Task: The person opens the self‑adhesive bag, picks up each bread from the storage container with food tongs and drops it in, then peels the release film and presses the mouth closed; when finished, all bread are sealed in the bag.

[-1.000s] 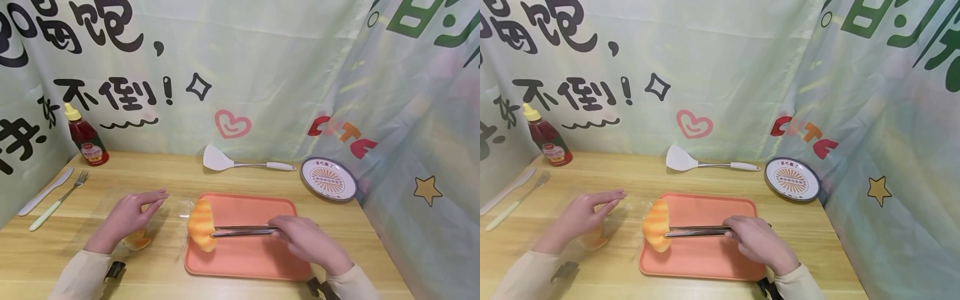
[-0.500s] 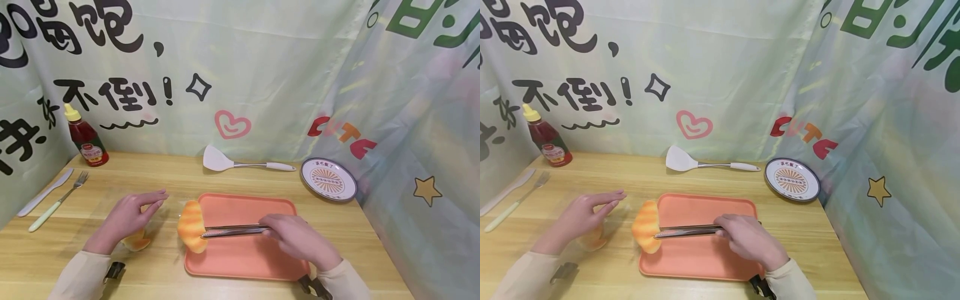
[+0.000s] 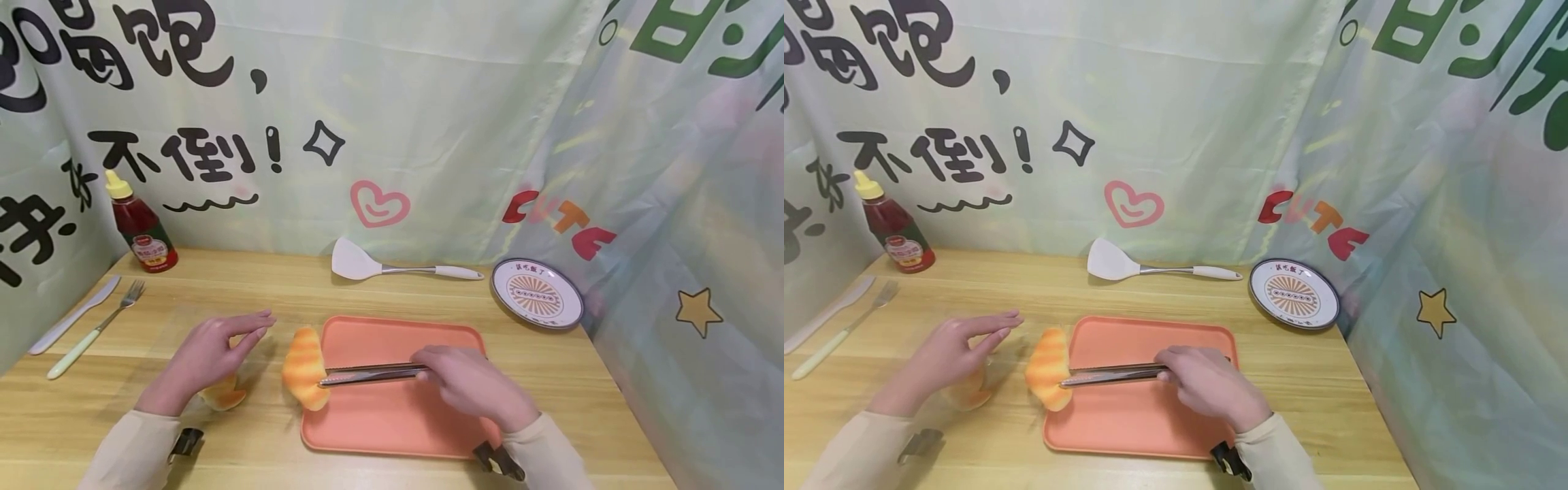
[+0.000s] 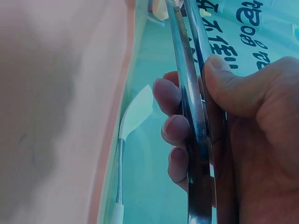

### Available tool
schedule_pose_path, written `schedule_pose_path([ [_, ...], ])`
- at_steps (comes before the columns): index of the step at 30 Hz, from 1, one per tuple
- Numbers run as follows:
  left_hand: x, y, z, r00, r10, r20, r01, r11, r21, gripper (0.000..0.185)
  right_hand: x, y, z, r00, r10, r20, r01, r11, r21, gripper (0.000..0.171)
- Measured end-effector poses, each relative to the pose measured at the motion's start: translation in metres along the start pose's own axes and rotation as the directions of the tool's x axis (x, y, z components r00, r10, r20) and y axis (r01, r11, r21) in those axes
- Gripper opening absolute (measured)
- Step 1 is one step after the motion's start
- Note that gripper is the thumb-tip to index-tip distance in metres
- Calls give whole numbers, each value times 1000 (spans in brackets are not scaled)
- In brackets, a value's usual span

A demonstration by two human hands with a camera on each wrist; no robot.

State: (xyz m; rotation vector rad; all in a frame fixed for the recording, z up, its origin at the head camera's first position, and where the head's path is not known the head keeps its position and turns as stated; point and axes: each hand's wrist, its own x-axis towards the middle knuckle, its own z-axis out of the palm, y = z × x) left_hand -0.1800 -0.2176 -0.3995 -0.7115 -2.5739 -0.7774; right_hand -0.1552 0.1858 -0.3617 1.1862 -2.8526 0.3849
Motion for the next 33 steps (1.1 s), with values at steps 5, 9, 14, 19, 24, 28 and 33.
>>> schedule_pose_path([
  [5, 1, 1, 0, 1000, 1, 1, -1, 1000, -15, 23, 6, -2, 2, 1000, -2, 7, 2, 1000, -12, 14],
  [9, 1, 1, 0, 1000, 9, -3, -9, 1000, -23, 21, 11, -4, 4, 1000, 16, 10, -16, 1000, -10, 13],
  [14, 0, 1, 0, 1000, 9, -2, -9, 1000, -16, 22, 15, -6, 7, 1000, 26, 8, -25, 999, -31, 13],
  [19, 0, 3, 0, 1000, 3, 3, -3, 1000, -22, 23, 18, -8, 9, 1000, 24, 15, -23, 999, -30, 14],
  [24, 1, 4, -1, 1000, 14, -1, -14, 1000, -26, 23, 23, -11, 10, 1000, 14, 23, -13, 1000, -26, 12],
  [28, 1, 4, -1, 999, 35, -9, -35, 999, -20, 23, 27, -14, 10, 999, 20, 29, -20, 1000, -22, 10],
  [33, 2, 4, -1, 999, 43, -16, -44, 999, -18, 22, 33, -16, 11, 999, 33, 27, -33, 999, -20, 8],
])
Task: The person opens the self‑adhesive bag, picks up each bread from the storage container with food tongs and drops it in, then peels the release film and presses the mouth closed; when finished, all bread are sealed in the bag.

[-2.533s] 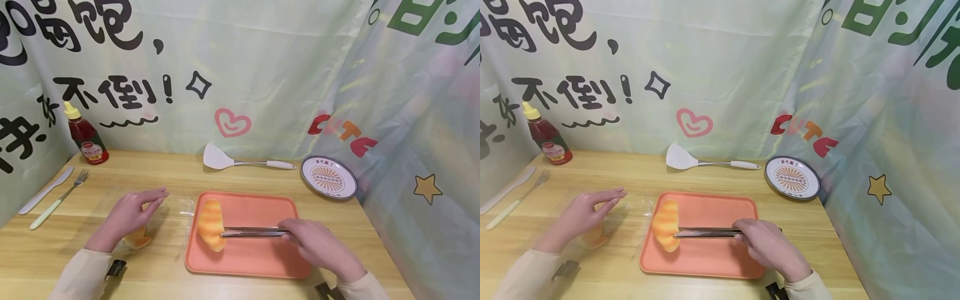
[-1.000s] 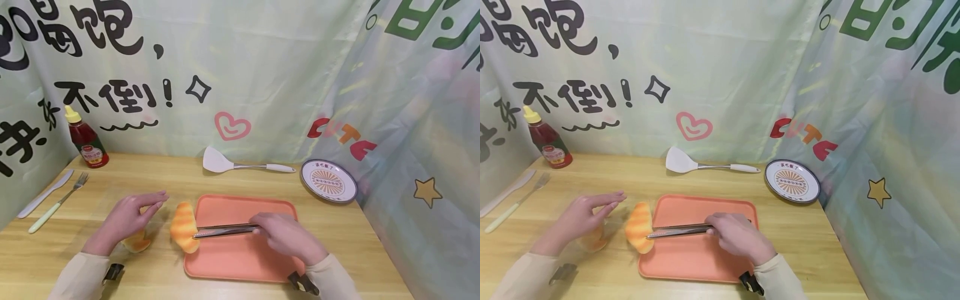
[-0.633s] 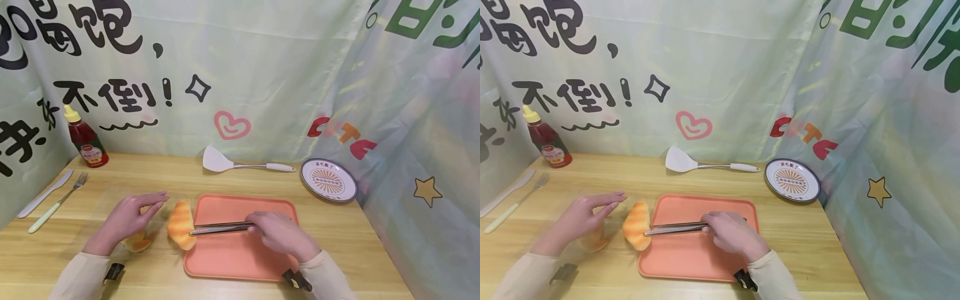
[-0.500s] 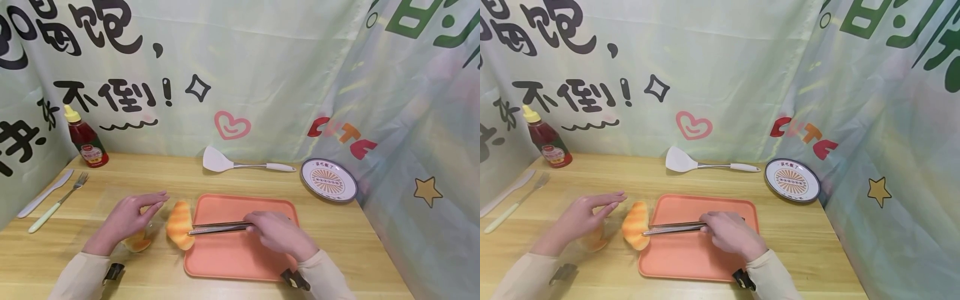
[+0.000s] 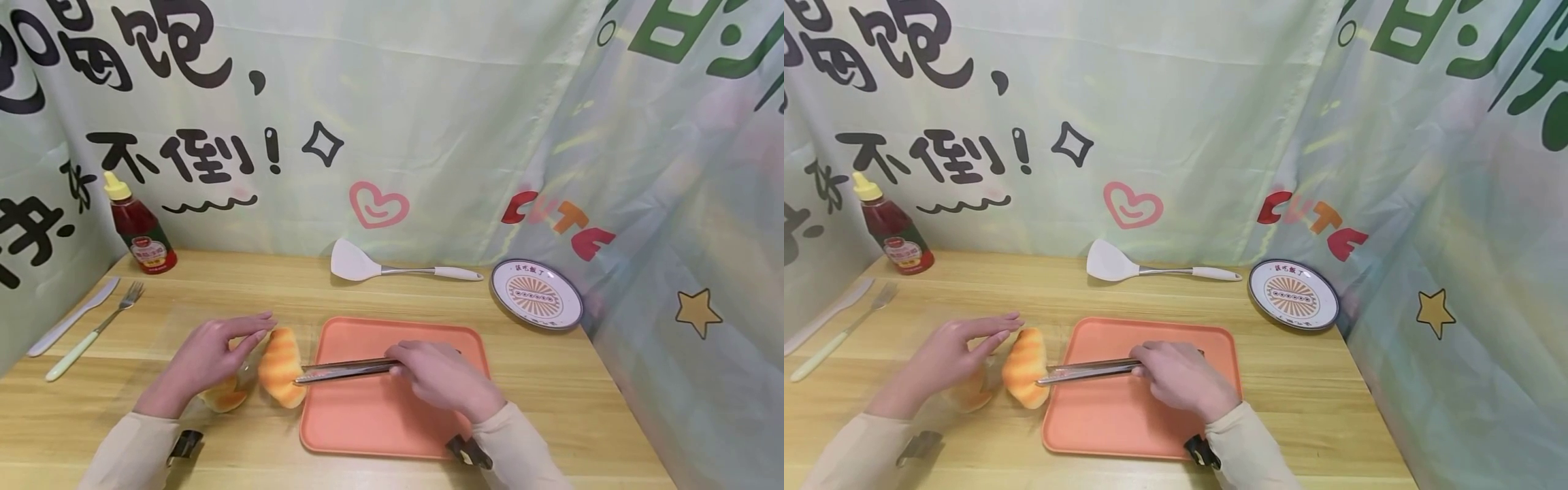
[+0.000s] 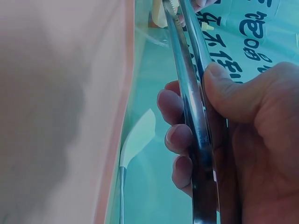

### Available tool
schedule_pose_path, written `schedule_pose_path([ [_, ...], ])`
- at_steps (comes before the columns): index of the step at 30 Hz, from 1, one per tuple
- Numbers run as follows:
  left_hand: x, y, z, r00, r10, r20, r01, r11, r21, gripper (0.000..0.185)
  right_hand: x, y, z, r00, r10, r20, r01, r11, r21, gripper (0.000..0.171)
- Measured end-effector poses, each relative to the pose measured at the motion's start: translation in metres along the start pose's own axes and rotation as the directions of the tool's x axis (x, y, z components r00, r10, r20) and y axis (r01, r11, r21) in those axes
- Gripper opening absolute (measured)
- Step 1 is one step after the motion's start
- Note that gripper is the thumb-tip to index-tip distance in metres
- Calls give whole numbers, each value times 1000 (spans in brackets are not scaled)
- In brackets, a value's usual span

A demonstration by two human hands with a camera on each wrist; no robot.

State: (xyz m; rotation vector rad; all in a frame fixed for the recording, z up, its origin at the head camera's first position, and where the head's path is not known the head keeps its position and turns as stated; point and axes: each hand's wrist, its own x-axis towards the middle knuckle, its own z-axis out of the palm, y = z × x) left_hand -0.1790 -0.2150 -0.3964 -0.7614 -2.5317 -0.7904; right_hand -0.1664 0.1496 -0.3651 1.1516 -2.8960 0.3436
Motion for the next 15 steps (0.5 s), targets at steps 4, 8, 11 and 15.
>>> schedule_pose_path([
  [4, 0, 0, 0, 1000, -3, 2, 3, 1000, -5, 21, 4, -2, 0, 1000, -7, 3, 7, 1000, -8, 7],
  [8, 0, 1, 0, 1000, 7, -8, -7, 1000, -7, 22, 9, -4, 1, 1000, -17, 7, 17, 1000, -10, 6],
  [11, 0, 1, 0, 1000, 16, -16, -16, 1000, -5, 22, 12, -6, 1, 1000, -24, 16, 24, 1000, -6, 6],
  [15, 0, 3, 0, 1000, 19, -18, -19, 1000, -4, 23, 16, -9, 3, 999, -36, 21, 36, 999, -13, 8],
])
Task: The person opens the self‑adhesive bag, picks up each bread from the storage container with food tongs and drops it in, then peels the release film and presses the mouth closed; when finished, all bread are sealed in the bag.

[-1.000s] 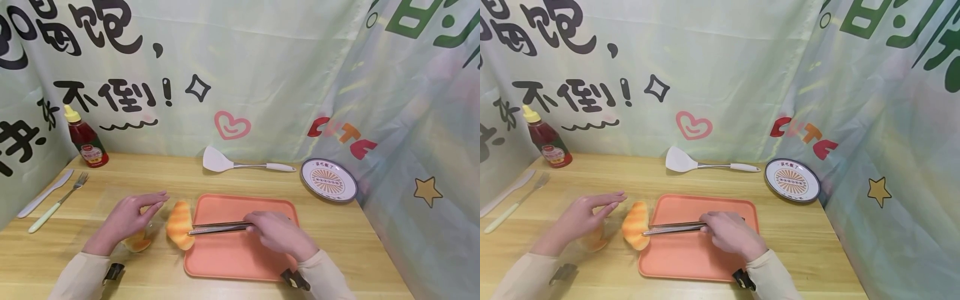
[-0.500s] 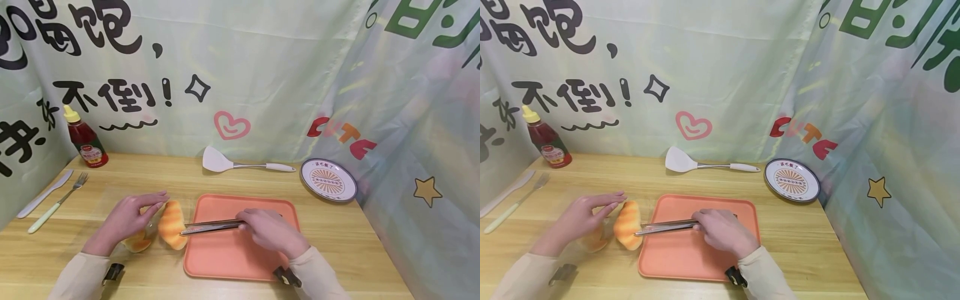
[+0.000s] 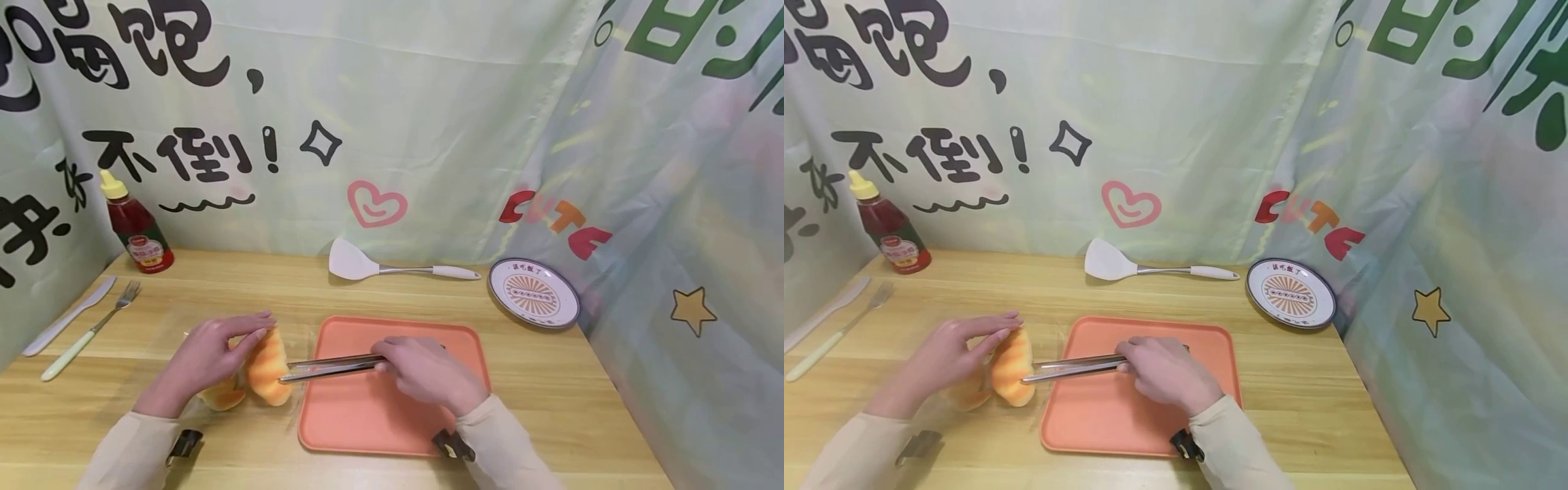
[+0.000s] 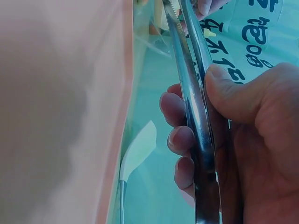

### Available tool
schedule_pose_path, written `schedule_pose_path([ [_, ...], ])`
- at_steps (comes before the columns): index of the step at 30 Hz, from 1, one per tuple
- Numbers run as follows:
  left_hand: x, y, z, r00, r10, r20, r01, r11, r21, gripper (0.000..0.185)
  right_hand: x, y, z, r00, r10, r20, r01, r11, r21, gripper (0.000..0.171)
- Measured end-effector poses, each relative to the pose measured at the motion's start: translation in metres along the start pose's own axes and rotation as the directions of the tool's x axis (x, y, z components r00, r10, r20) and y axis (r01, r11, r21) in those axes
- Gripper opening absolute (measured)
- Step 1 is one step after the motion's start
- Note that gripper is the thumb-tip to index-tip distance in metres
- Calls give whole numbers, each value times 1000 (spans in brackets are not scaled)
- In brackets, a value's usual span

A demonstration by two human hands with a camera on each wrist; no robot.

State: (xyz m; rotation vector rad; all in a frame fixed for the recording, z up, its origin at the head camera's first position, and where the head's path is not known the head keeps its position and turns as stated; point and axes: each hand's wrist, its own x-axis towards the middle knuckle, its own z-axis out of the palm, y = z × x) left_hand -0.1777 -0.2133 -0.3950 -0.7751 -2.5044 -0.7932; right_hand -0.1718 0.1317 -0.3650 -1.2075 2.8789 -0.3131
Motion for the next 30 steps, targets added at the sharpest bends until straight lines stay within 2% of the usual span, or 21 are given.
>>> schedule_pose_path([
  [12, 1, -1, 2, 1000, -17, 10, 17, 1000, -23, 25, 16, -8, 4, 1000, -6, 8, 6, 1000, -21, 8],
  [21, 0, 3, 2, 999, -21, -33, 22, 999, 37, 25, 28, -9, 6, 1000, -18, 9, 18, 1000, -5, 9],
  [26, 0, 4, 3, 998, 7, -56, -4, 999, 47, 25, 32, -8, 7, 1000, -21, 21, 21, 1000, -6, 9],
  [30, 0, 4, 4, 998, 1, -65, 2, 999, 50, 26, 36, -9, 7, 999, -16, 32, 16, 1000, 2, 8],
])
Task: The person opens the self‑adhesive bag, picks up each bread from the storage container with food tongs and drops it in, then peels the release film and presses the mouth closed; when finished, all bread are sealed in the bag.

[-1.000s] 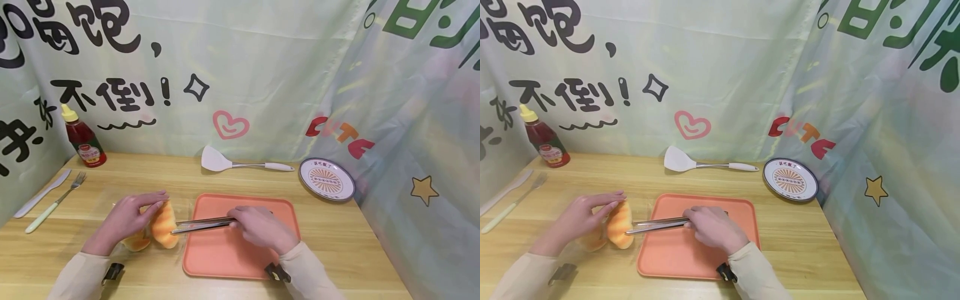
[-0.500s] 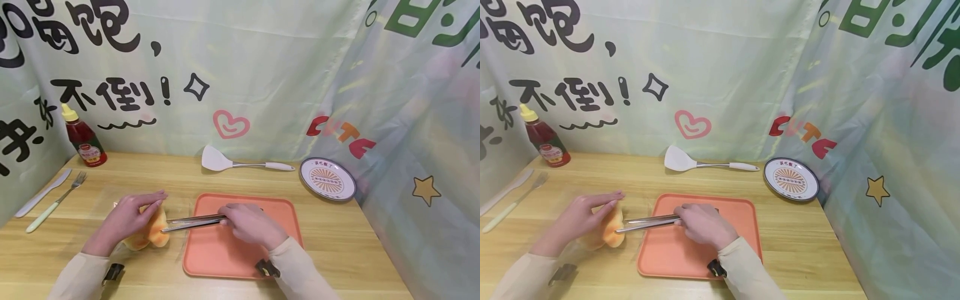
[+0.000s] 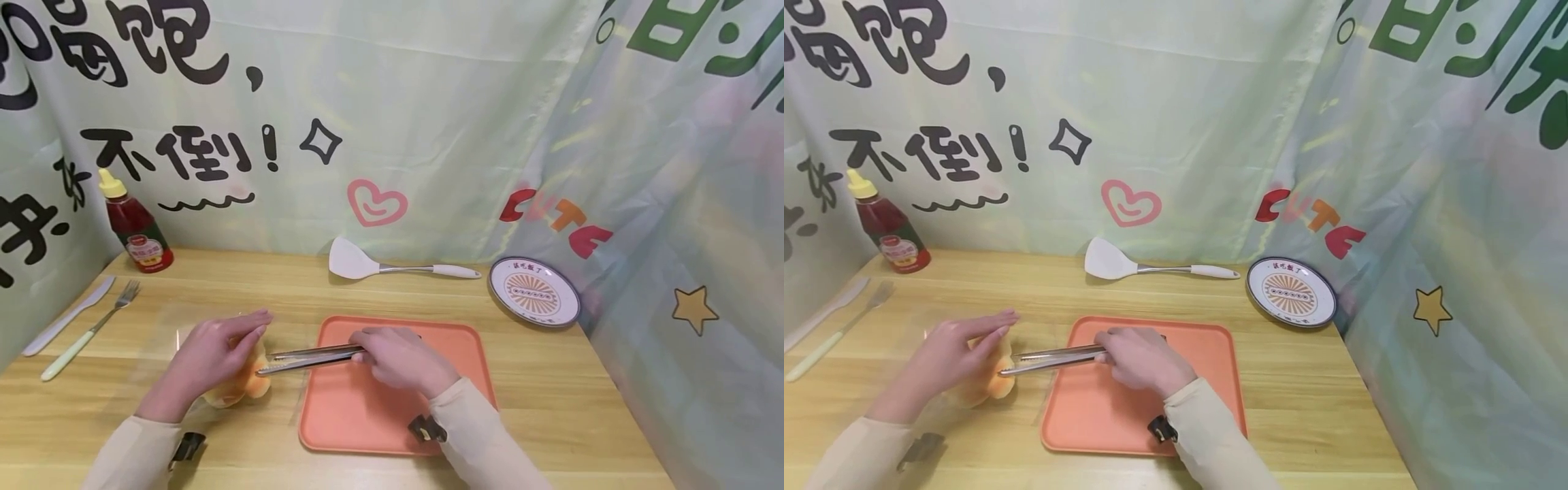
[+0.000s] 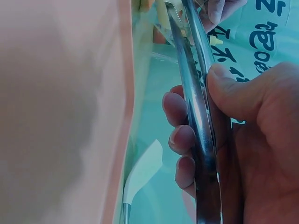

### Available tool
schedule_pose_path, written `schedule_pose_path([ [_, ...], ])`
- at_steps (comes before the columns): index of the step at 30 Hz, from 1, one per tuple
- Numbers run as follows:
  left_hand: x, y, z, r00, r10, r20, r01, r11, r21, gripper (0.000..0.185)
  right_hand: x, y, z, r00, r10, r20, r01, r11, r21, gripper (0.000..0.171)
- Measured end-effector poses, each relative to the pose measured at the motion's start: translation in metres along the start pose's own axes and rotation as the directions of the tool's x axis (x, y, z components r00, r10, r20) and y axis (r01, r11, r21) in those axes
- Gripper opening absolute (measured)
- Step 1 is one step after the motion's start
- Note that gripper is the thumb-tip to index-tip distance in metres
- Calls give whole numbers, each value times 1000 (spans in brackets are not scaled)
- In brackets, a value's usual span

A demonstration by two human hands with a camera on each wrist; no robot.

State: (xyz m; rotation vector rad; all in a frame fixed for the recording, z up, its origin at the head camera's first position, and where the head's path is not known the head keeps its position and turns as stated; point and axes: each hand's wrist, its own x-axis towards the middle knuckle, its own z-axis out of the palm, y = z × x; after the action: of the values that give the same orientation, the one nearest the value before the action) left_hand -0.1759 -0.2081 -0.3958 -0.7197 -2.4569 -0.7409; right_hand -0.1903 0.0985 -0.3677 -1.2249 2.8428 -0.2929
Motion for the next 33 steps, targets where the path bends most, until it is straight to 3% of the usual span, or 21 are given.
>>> schedule_pose_path([
  [9, 0, 5, 2, 998, -60, 27, 60, 998, -16, 26, 10, -1, 2, 999, 16, 33, -16, 1000, 25, 9],
  [21, 1, 4, 3, 999, -19, -37, 20, 1000, 20, 25, 11, 1, 2, 999, 27, 44, -28, 999, 25, 10],
  [33, -1, 5, 6, 999, -36, -19, 37, 999, 32, 26, 15, -3, 3, 999, 6, 31, -8, 998, 56, 11],
])
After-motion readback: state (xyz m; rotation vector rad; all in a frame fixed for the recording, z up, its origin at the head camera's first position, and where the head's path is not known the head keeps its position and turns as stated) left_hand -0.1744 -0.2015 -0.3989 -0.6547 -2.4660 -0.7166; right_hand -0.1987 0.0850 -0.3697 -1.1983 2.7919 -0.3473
